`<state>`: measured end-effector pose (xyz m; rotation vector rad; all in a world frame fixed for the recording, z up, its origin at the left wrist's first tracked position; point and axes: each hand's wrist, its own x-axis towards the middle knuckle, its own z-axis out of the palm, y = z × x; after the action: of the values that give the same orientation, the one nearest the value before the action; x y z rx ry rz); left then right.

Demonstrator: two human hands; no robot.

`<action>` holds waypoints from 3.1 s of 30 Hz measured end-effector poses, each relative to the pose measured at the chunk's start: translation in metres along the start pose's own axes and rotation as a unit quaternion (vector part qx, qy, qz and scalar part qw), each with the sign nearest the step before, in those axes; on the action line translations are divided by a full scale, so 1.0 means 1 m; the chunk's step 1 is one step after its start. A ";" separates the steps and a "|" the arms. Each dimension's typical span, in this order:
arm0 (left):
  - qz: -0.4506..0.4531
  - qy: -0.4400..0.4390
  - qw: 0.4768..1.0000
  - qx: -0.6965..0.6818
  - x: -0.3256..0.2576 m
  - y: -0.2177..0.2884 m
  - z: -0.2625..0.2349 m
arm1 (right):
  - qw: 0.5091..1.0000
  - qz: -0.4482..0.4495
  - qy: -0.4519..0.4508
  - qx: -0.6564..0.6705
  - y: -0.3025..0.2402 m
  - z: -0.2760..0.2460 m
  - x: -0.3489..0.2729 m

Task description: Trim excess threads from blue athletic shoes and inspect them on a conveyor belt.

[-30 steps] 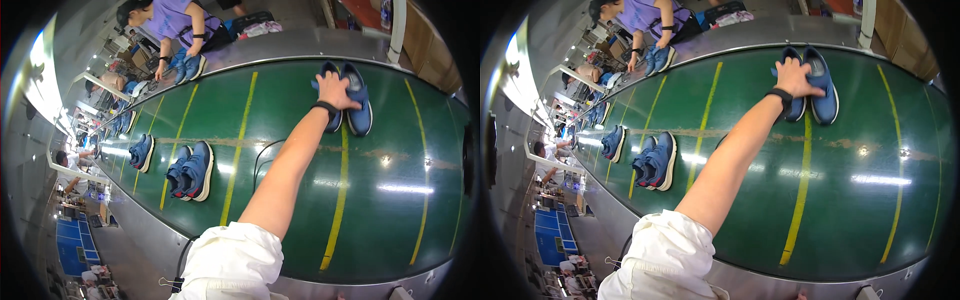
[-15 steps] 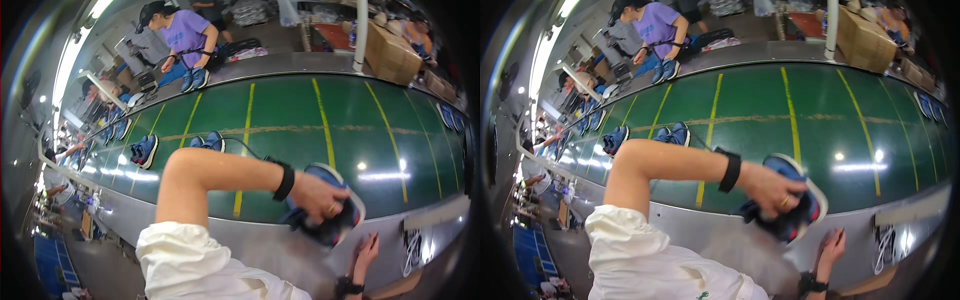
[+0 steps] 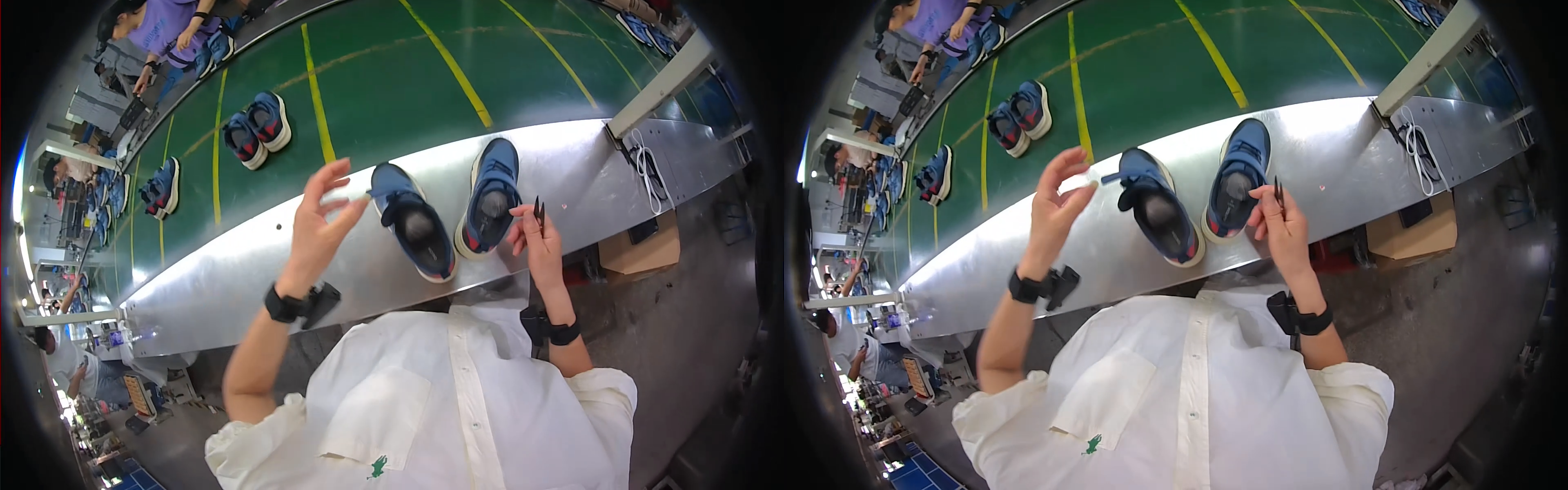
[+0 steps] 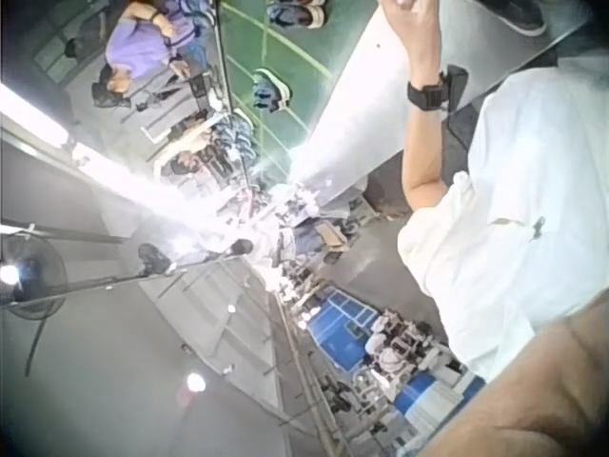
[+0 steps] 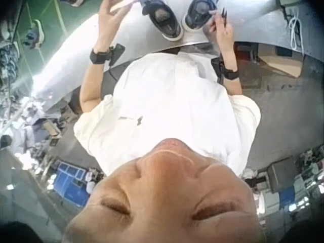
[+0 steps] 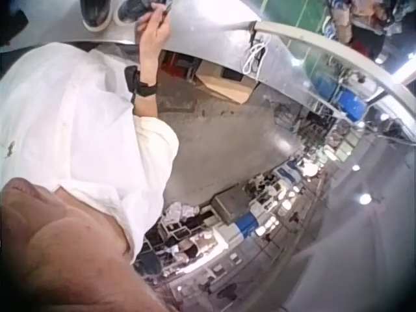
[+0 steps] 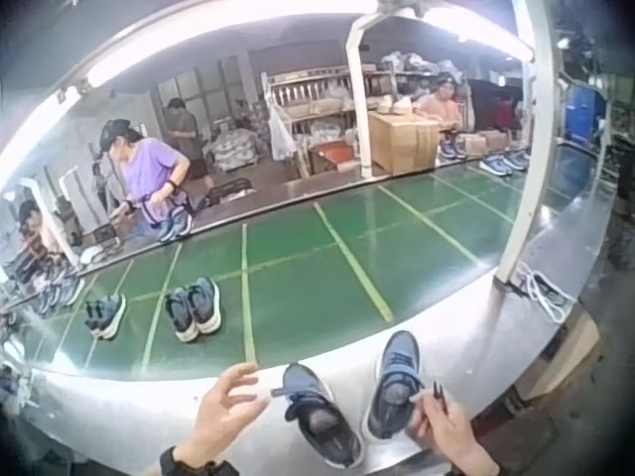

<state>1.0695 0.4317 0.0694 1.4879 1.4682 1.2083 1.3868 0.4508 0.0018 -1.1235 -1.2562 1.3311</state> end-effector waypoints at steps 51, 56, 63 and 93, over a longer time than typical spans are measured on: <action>0.009 -0.144 0.983 0.117 0.015 -0.036 0.084 | 0.997 0.045 -0.055 0.030 0.031 0.060 0.024; 0.017 -0.262 0.960 0.097 0.025 -0.027 0.071 | 0.998 0.015 -0.068 0.011 0.032 0.058 0.025; 0.250 -0.173 0.803 0.513 -0.007 -0.009 0.121 | 0.985 0.124 -0.101 0.071 0.030 0.051 0.040; 0.158 -0.004 0.945 0.286 -0.005 -0.040 0.080 | 0.971 0.119 -0.080 0.192 0.026 0.049 0.027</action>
<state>1.1326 0.4405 0.0061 2.1810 1.7093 0.9861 1.3334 0.4707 -0.0217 -0.9218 -0.9363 1.7872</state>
